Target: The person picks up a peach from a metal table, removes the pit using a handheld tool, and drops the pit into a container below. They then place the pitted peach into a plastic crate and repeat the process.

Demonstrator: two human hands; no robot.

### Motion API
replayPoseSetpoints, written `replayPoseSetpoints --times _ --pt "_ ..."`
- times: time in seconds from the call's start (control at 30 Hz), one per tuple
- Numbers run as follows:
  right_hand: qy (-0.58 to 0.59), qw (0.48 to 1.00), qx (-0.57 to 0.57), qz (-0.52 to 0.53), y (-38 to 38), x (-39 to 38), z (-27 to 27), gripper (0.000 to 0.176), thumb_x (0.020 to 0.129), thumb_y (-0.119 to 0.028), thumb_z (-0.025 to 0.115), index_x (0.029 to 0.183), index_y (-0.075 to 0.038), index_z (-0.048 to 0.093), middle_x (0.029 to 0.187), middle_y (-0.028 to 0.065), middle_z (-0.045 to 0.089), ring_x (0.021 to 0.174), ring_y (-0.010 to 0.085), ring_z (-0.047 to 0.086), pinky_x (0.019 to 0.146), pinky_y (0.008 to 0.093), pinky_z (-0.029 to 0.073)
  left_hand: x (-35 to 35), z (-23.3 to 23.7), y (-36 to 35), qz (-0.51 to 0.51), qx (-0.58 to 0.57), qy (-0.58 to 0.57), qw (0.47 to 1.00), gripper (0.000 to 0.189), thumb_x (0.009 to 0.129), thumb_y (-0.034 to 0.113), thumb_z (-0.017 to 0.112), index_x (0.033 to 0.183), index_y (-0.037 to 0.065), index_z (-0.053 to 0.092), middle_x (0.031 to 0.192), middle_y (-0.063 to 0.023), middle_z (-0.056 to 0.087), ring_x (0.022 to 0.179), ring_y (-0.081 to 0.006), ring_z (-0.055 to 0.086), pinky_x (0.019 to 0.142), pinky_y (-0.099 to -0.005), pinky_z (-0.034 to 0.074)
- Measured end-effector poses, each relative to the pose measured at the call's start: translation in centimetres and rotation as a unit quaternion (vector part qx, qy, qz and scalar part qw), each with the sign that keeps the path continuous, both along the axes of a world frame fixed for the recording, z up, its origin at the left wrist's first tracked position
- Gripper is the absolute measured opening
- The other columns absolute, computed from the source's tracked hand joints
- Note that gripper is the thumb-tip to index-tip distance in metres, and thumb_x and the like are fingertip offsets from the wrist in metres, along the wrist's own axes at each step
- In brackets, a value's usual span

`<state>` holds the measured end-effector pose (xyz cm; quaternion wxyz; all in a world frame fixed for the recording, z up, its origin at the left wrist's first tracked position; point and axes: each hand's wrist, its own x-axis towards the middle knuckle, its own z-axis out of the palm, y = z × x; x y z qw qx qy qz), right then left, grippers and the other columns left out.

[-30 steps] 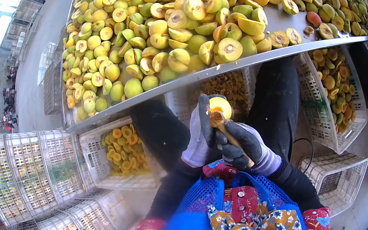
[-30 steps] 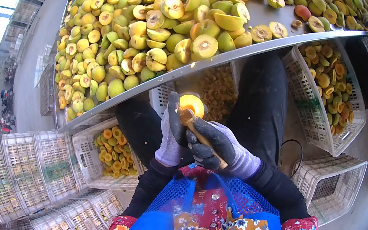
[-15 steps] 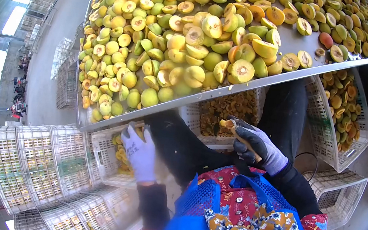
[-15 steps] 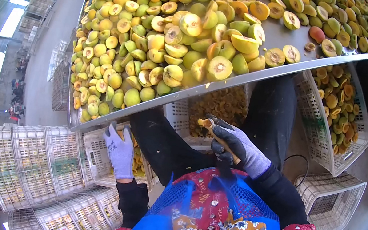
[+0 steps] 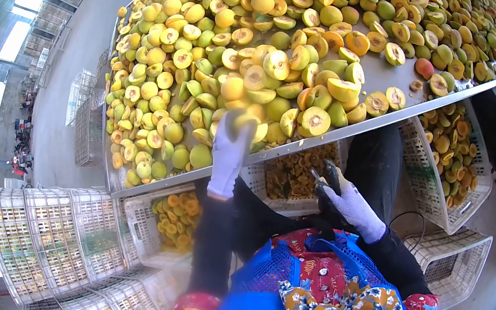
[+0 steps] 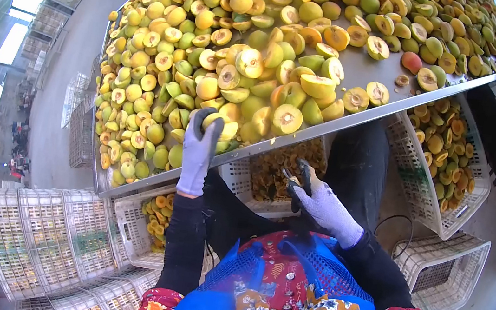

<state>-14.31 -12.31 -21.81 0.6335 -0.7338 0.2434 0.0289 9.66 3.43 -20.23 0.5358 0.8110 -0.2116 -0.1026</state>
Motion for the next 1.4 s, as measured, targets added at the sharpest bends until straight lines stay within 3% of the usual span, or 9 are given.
replayPoseSetpoints --times 0.07,0.3,0.47,0.57,0.73,0.83,1.2,1.3,1.4 --pt "-0.026 0.999 -0.028 0.022 0.0 0.6 1.0 0.034 0.098 -0.023 0.058 0.122 0.001 0.052 0.072 0.0179 0.064 0.068 0.0307 0.067 0.066 0.041 0.051 -0.5 0.0 1.0 0.048 -0.19 0.237 0.952 0.037 0.097 0.039 0.058 0.111 0.005 0.059 0.092 -0.0084 0.066 0.063 -0.0168 0.063 0.049 -0.024 0.046" --pt "-0.103 0.982 -0.13 0.093 0.5 3.0 4.2 0.023 0.096 -0.021 0.059 0.1 -0.001 0.05 0.072 0.0221 0.062 0.071 0.0421 0.064 0.06 0.0472 0.049 -1.8 0.9 1.7 0.087 -0.314 0.345 0.88 0.042 0.097 0.051 0.054 0.11 0.011 0.059 0.087 -0.0057 0.065 0.063 -0.0162 0.061 0.048 -0.0234 0.044" --pt "-0.174 0.948 -0.231 0.135 1.6 4.4 6.9 0.022 0.094 -0.017 0.061 0.1 -0.001 0.047 0.072 0.0196 0.062 0.066 0.0421 0.062 0.056 0.0486 0.048 -5.3 2.6 0.7 0.109 -0.194 0.471 0.853 0.065 0.096 0.07 0.034 0.108 0.011 0.059 0.069 -0.003 0.061 0.048 -0.0131 0.055 0.037 -0.0235 0.034" --pt "-0.114 0.944 -0.254 0.176 1.9 5.1 8.6 0.024 0.095 -0.021 0.059 0.1 -0.001 0.047 0.073 0.0203 0.062 0.067 0.0421 0.063 0.056 0.0496 0.048 -7.5 3.1 0.6 0.052 -0.146 0.41 0.899 0.068 0.097 0.068 0.034 0.112 0.008 0.062 0.076 -0.0034 0.064 0.052 -0.0105 0.057 0.039 -0.0221 0.039" --pt "-0.072 0.941 -0.268 0.194 2.5 4.9 7.7 0.026 0.096 -0.025 0.058 0.1 -0.002 0.046 0.07 0.0197 0.062 0.063 0.0421 0.062 0.052 0.0495 0.048 -9.3 2.7 0.1 0.039 -0.167 0.28 0.944 0.057 0.106 0.048 0.035 0.106 -0.002 0.063 0.09 -0.0096 0.066 0.078 -0.0153 0.064 0.071 -0.0273 0.054" --pt "-0.049 0.941 -0.261 0.212 2.8 4.6 7.4 0.026 0.097 -0.025 0.057 0.099 -0.002 0.046 0.068 0.02 0.061 0.062 0.0424 0.062 0.052 0.0497 0.047 -9.6 -0.2 1.0 0.038 -0.117 0.157 0.98 0.05 0.107 0.039 0.037 0.104 -0.003 0.064 0.091 -0.0096 0.066 0.08 -0.0156 0.063 0.073 -0.0281 0.053" --pt "-0.005 0.979 -0.042 0.197 2.7 3.8 6.9 0.031 0.099 -0.028 0.052 0.099 0.003 0.049 0.083 0.0287 0.06 0.081 0.0456 0.062 0.067 0.0518 0.047 -11.7 1.9 -0.2 0.07 -0.048 0.086 0.993 0.045 0.108 0.03 0.037 0.096 -0.004 0.064 0.089 -0.0103 0.067 0.08 -0.0183 0.064 0.074 -0.0314 0.052" --pt "0.011 0.97 -0.127 0.206 3.3 3.2 6.3 0.031 0.099 -0.029 0.051 0.098 0.002 0.051 0.083 0.0278 0.061 0.081 0.0455 0.062 0.067 0.0503 0.048 -11.7 0.5 0.4 0.034 0.037 -0.072 0.996 0.039 0.106 0.025 0.039 0.097 -0.004 0.064 0.087 -0.0117 0.067 0.078 -0.0202 0.064 0.073 -0.0327 0.051" --pt "-0.053 0.983 -0.04 0.173 3.1 2.9 4.1 0.032 0.1 -0.03 0.049 0.099 0.002 0.052 0.081 0.0277 0.061 0.077 0.045 0.063 0.065 0.0485 0.05 -11.5 0.7 0.4 0.039 0.025 0.026 0.999 0.032 0.104 0.02 0.041 0.104 -0.003 0.064 0.09 -0.0128 0.067 0.08 -0.022 0.064 0.075 -0.034 0.051"
